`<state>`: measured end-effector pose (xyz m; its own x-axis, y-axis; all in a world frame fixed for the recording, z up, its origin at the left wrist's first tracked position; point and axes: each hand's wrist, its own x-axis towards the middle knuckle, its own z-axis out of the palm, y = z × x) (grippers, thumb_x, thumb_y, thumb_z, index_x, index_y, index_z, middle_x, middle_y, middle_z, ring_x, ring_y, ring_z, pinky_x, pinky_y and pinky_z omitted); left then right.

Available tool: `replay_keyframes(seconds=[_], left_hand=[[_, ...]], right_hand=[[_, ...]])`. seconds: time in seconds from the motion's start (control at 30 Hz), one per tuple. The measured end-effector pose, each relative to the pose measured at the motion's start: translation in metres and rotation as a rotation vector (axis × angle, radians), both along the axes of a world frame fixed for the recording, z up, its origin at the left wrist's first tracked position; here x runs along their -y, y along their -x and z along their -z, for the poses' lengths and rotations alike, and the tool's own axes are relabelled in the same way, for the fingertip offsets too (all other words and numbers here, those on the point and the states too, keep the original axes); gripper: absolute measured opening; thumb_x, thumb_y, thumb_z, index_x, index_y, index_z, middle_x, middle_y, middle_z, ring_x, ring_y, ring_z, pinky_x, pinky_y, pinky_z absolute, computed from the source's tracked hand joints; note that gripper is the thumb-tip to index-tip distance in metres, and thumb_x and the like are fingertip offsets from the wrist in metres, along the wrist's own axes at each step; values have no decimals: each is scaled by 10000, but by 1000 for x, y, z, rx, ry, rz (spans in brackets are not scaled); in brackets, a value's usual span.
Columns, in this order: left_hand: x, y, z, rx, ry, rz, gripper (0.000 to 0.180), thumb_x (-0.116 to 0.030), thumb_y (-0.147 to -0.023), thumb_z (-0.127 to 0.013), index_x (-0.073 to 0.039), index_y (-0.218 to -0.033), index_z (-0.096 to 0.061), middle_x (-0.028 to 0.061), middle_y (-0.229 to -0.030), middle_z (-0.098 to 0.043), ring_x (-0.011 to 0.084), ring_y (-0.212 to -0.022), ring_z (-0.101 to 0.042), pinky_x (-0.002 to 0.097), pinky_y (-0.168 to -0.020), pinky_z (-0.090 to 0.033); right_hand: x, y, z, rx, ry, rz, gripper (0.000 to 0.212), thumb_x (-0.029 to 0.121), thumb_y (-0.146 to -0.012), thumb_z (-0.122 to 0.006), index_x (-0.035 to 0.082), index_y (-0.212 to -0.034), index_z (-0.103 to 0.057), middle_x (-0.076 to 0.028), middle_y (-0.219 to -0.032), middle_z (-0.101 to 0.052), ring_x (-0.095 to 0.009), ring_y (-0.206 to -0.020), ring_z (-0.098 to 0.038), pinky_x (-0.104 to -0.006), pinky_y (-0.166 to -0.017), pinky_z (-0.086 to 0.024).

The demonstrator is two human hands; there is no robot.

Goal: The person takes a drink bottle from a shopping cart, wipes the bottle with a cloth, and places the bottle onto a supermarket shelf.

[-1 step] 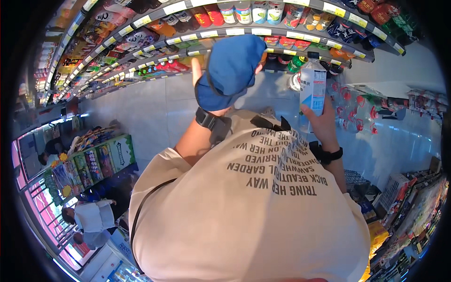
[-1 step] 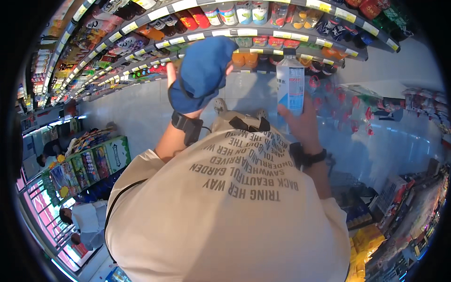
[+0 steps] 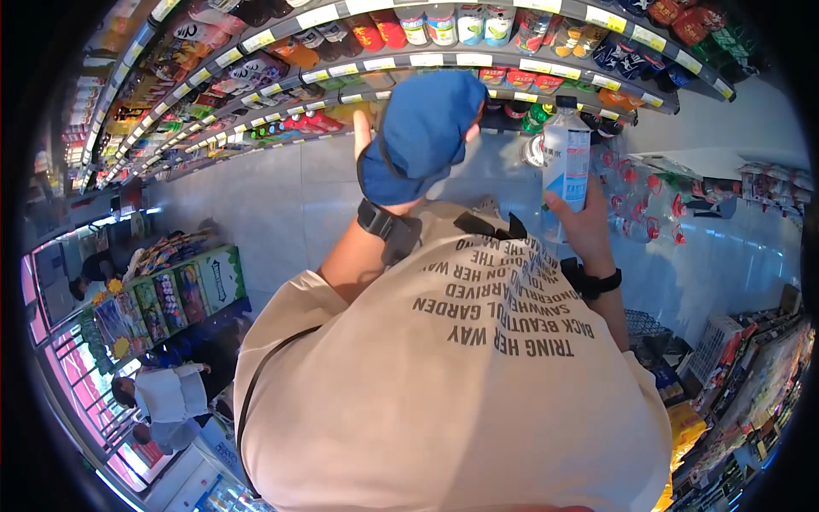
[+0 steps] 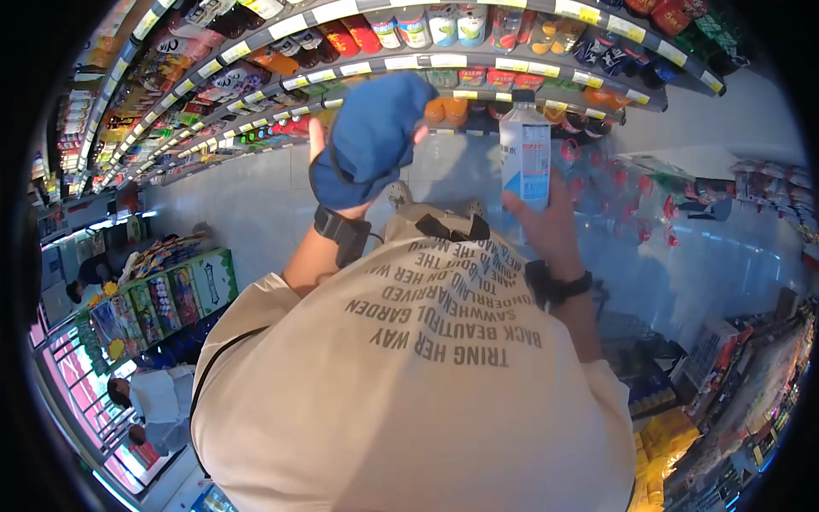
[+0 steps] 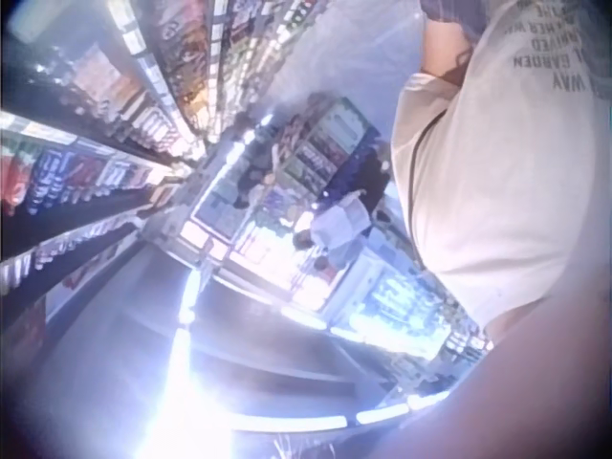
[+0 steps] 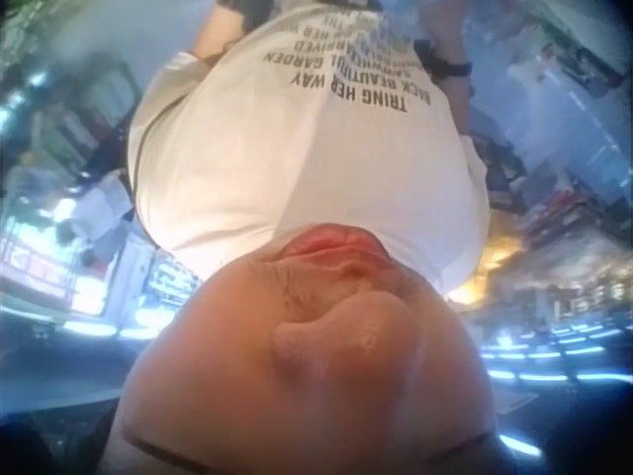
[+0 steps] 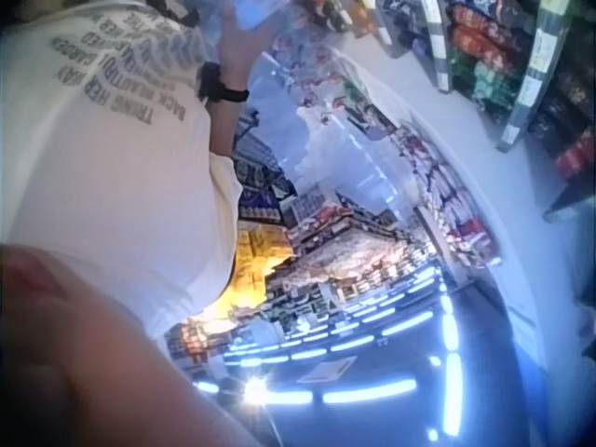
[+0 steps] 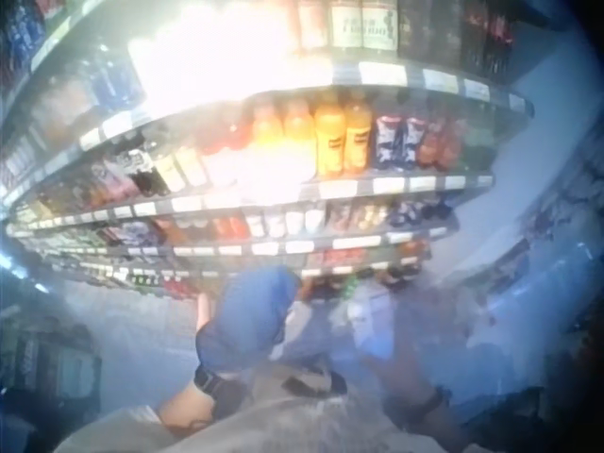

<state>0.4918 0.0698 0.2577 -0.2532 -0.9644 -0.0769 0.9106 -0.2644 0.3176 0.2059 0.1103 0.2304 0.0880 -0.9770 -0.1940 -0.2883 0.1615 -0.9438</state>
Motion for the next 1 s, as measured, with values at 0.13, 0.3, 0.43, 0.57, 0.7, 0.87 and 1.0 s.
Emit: replay_keyframes(seconds=[0.13,0.3,0.43,0.57,0.7,0.87,1.0], left_hand=[[2,4,10,-78,-87,-59,882,-698,-922,-259,-26,-1494,-254,177,-1539,-289,359,-1377,-342,501,-1150,-260],[23,7,-35,116,42,-225,694,-511,-968,-352,12,-1421,-391,209,-1439,-438,365,-1303,-455,485,-1115,-328],[13,40,-48,584,198,-206,545,-402,-968,-436,16,-1315,-478,150,-1231,-580,271,-1140,-562,399,-1006,-422],[26,53,-60,1064,803,-294,517,-340,-791,-695,12,-1153,-582,120,-1103,-643,230,-1072,-594,367,-959,-446],[38,46,-96,1182,1188,-222,426,-148,-608,-828,-2,-971,-659,134,-997,-666,296,-979,-640,412,-920,-492],[30,46,-120,921,917,76,508,-374,-799,-749,53,-1030,-601,182,-1070,-590,313,-998,-617,434,-924,-483],[16,74,-110,876,716,-387,435,-295,-917,-577,61,-1162,-534,195,-1148,-606,265,-1020,-616,382,-921,-476]], right_hand=[[4,-4,-4,41,-9,-22,558,135,-803,-764,35,-1284,-501,-87,-1089,-652,-172,-923,-653,-326,-823,-524],[6,-12,-21,-28,160,-114,690,226,-772,-786,50,-1357,-464,-93,-1103,-659,-199,-945,-660,-353,-832,-525],[7,-25,-44,-233,202,-265,846,332,-692,-809,56,-1393,-424,-161,-1076,-675,-291,-978,-681,-379,-835,-527],[3,-26,-52,-242,369,-280,874,317,-660,-816,45,-1389,-418,-184,-1014,-677,-342,-917,-682,-401,-781,-539],[3,-12,-84,-393,386,-353,936,258,-638,-821,6,-1416,-367,-183,-1108,-656,-372,-962,-663,-408,-821,-537],[-6,-16,-98,-458,717,-235,962,235,-581,-849,11,-1403,-401,-162,-1008,-666,-341,-834,-678,-406,-731,-548],[-2,-16,-99,-592,970,26,928,214,-567,-836,79,-1402,-456,-73,-787,-620,-259,-676,-624,-358,-603,-500]])
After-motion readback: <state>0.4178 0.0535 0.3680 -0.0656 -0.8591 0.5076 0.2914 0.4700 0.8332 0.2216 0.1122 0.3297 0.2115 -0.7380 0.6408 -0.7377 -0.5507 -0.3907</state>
